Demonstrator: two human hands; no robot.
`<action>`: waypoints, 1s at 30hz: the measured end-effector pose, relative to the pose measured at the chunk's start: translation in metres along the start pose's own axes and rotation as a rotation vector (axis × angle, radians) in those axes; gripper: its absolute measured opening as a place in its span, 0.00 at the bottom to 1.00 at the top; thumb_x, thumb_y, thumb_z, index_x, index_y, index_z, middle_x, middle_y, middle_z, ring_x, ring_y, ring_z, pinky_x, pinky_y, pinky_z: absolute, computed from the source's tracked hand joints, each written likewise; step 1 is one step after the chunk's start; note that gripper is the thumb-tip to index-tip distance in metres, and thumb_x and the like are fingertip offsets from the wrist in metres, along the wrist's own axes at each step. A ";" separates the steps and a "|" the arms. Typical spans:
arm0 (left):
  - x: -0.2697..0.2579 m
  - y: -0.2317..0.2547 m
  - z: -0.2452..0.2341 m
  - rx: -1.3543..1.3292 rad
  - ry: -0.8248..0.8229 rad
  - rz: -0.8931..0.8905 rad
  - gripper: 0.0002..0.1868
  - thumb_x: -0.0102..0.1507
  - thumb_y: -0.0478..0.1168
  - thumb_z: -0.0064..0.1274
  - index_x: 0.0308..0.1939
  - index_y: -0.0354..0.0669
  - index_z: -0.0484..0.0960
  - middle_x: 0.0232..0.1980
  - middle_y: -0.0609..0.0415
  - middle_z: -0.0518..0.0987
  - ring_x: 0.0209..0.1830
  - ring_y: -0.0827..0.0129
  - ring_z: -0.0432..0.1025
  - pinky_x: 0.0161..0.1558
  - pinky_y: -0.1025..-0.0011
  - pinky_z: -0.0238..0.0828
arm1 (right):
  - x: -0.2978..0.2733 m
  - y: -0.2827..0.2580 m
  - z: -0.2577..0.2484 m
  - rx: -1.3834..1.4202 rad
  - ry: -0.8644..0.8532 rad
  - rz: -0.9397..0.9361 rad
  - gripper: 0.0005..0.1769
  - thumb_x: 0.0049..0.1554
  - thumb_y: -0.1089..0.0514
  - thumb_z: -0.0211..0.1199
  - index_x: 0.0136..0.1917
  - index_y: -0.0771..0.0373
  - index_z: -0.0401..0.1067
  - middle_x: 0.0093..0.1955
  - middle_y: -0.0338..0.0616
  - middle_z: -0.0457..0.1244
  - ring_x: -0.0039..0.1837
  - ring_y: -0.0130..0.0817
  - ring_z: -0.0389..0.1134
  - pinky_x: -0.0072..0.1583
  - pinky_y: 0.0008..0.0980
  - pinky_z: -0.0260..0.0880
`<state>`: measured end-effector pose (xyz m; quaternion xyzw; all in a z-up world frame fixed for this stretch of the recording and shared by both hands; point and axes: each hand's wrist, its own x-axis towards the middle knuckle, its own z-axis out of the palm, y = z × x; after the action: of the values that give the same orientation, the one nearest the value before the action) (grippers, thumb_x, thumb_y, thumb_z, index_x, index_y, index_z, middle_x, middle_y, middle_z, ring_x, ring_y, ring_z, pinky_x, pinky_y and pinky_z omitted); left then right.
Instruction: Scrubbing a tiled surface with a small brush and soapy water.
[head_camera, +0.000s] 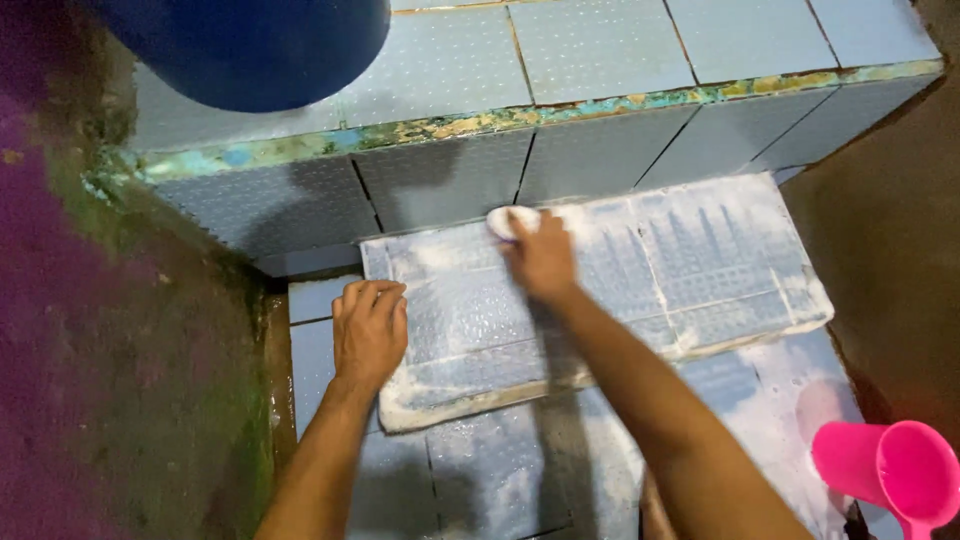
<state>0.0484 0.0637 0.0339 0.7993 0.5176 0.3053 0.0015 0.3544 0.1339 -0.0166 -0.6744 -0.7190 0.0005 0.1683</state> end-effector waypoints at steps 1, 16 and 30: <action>0.002 0.001 0.003 -0.004 0.000 0.000 0.05 0.67 0.38 0.56 0.44 0.46 0.86 0.45 0.59 0.80 0.54 0.63 0.72 0.48 0.64 0.64 | -0.006 0.031 -0.010 -0.004 0.000 0.002 0.33 0.62 0.29 0.47 0.72 0.44 0.69 0.58 0.61 0.59 0.57 0.62 0.65 0.55 0.55 0.67; -0.029 -0.023 -0.030 0.083 0.024 0.059 0.05 0.66 0.35 0.56 0.43 0.48 0.86 0.43 0.59 0.80 0.52 0.63 0.73 0.46 0.65 0.66 | -0.014 -0.093 0.010 0.046 0.127 0.234 0.33 0.55 0.41 0.68 0.70 0.55 0.72 0.61 0.70 0.62 0.61 0.67 0.68 0.60 0.58 0.68; -0.024 -0.025 -0.020 0.081 -0.030 0.015 0.06 0.64 0.35 0.56 0.42 0.48 0.86 0.43 0.59 0.81 0.52 0.62 0.74 0.45 0.64 0.68 | -0.015 0.017 -0.091 -0.036 0.056 0.530 0.23 0.58 0.36 0.65 0.52 0.56 0.83 0.44 0.64 0.70 0.47 0.59 0.75 0.46 0.48 0.75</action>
<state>0.0112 0.0496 0.0307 0.8070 0.5235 0.2722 -0.0253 0.3938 0.1004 0.0619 -0.8418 -0.5122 0.0132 0.1701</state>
